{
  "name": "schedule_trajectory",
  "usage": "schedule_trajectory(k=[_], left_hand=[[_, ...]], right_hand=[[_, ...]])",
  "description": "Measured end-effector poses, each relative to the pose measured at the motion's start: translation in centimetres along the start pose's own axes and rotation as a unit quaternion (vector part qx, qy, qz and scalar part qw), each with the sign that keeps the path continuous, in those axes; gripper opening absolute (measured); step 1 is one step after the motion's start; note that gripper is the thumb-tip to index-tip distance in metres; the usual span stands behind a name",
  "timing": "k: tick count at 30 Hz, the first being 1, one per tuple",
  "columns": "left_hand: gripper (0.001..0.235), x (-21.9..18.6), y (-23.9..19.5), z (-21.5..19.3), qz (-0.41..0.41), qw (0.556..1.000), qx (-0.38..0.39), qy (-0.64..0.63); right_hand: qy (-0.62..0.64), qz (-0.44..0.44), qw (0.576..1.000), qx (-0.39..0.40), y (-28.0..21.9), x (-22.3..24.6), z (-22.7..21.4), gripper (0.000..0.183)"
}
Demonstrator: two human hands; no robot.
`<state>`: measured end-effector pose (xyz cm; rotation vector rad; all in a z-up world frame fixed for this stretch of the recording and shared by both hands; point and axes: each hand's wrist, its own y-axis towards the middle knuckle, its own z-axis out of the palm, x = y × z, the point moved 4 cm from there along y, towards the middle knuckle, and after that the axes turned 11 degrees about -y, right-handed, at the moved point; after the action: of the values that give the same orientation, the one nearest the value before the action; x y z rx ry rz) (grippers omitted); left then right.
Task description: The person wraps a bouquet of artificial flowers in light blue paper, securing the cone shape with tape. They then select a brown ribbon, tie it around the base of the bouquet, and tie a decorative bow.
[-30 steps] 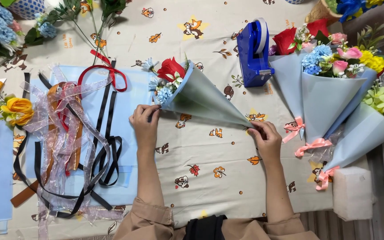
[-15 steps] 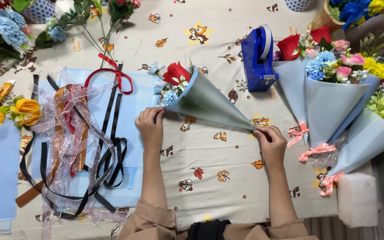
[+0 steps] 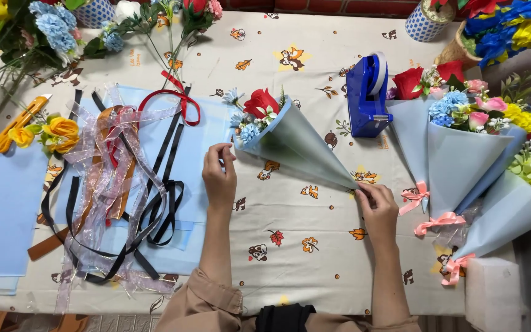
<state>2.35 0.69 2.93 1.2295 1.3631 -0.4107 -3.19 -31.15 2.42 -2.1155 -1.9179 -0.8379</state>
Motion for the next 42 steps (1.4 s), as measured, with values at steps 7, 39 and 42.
schedule_trajectory(k=[7,39,42], left_hand=[[0.017,-2.2,-3.0,1.7,-0.286,0.940,0.176,-0.068],[0.041,-4.7,-15.1,3.9,-0.279,0.872,0.403,0.014],[0.038,-6.3,-14.4,4.1,-0.306,0.859,0.407,-0.056]], right_hand=[[-0.013,0.045,0.999,-0.003,-3.2,1.4,-1.5,0.018],[0.116,0.003,0.977,0.177,-5.5,5.4,0.3,0.010],[0.145,0.017,0.972,0.186,-5.6,6.2,-0.1,0.012]])
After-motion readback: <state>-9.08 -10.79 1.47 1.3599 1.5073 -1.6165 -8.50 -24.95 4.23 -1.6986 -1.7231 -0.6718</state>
